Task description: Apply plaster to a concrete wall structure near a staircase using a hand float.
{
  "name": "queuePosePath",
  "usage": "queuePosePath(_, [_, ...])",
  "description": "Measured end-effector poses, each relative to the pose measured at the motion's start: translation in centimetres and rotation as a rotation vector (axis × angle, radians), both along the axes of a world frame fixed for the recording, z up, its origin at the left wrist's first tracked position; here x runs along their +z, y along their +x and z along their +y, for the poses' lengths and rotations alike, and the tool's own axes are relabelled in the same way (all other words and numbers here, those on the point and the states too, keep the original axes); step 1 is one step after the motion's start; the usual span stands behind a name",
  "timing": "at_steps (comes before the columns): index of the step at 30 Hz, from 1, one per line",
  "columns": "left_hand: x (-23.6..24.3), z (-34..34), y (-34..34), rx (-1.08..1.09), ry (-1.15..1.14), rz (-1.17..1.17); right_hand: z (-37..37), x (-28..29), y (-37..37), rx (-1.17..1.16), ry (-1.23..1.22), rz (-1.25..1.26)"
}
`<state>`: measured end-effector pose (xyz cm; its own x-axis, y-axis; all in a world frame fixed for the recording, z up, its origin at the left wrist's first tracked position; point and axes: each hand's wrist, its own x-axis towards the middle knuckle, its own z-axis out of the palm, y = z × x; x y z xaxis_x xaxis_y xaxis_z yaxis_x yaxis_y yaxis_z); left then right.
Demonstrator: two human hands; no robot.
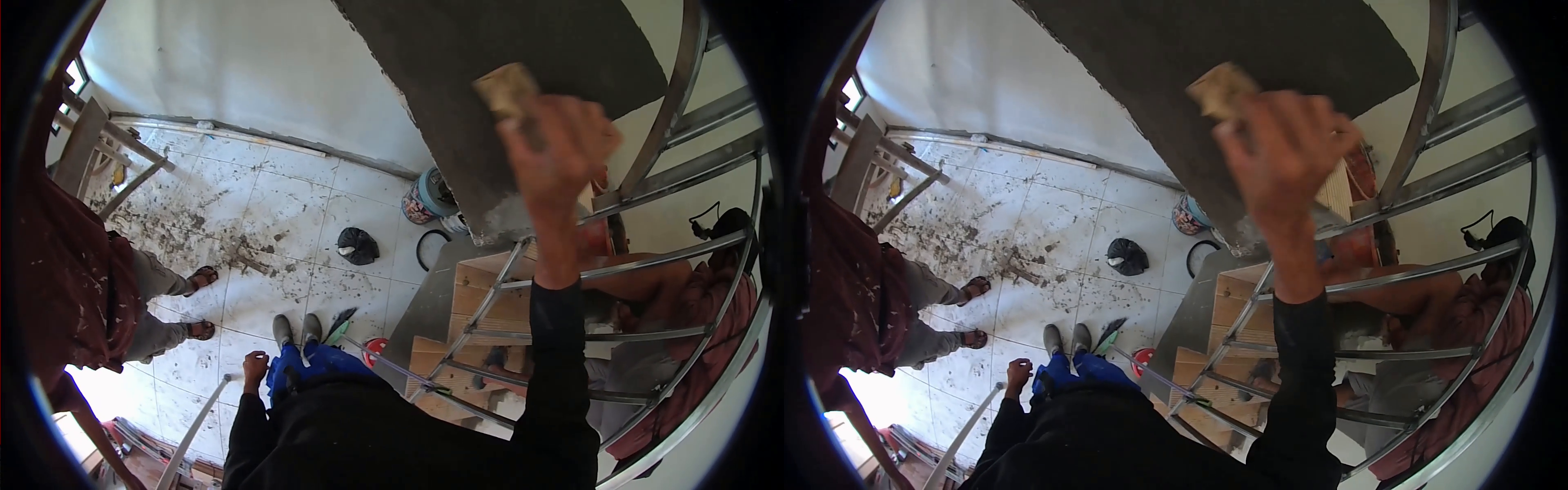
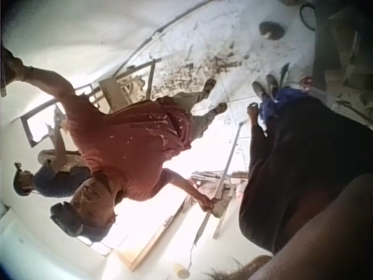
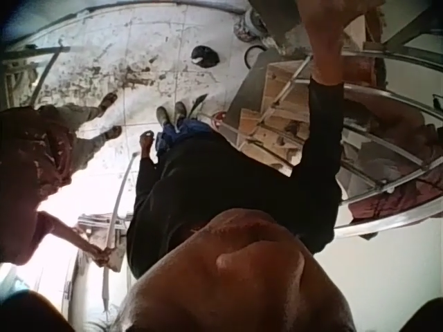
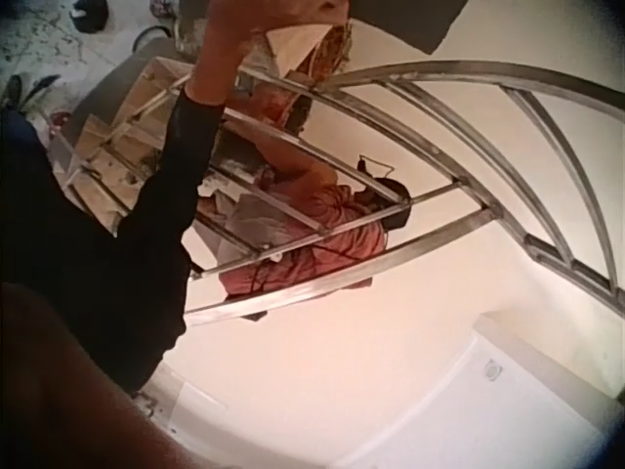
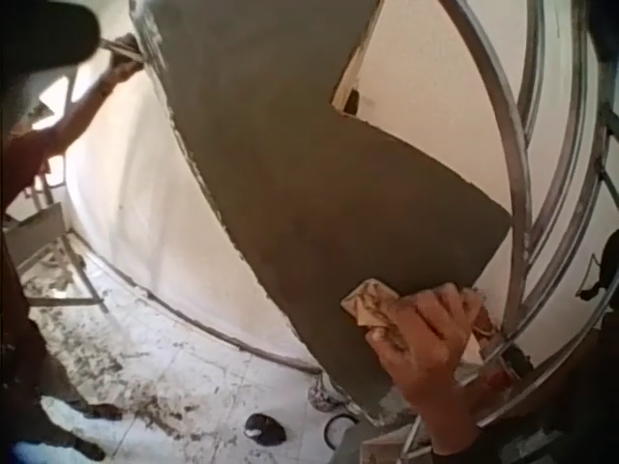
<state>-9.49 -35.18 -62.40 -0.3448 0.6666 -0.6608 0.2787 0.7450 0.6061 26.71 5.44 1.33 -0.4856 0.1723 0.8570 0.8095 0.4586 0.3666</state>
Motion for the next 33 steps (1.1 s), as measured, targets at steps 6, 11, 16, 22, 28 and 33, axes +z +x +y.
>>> queuePosePath(6, [0.2, 0.8, 0.6, -0.017, 0.012, 0.025, 0.1, -2.7, 0.0, 0.006, -0.059, 0.521])
queuePosePath(11, [1.8, 1.1, 0.7, 0.051, -0.006, -0.050, 1.3, -5.7, -4.5, 0.053, -0.059, 0.805])
queuePosePath(16, [2.9, 1.3, 0.1, 0.103, 0.015, -0.046, 1.1, -3.0, -3.9, 0.119, 0.025, 1.139])
queuePosePath(22, [3.0, -0.4, 0.2, 0.113, -0.026, -0.043, 1.0, -2.7, -5.0, 0.109, -0.022, 0.853])
queuePosePath(28, [1.0, -4.1, -0.6, 0.244, -0.062, -0.091, -0.1, -4.5, -0.8, -0.016, 0.006, 0.638])
queuePosePath(33, [1.8, -3.9, 0.1, 0.093, -0.101, -0.052, 0.8, 0.7, -1.5, -0.043, 0.176, 0.314])
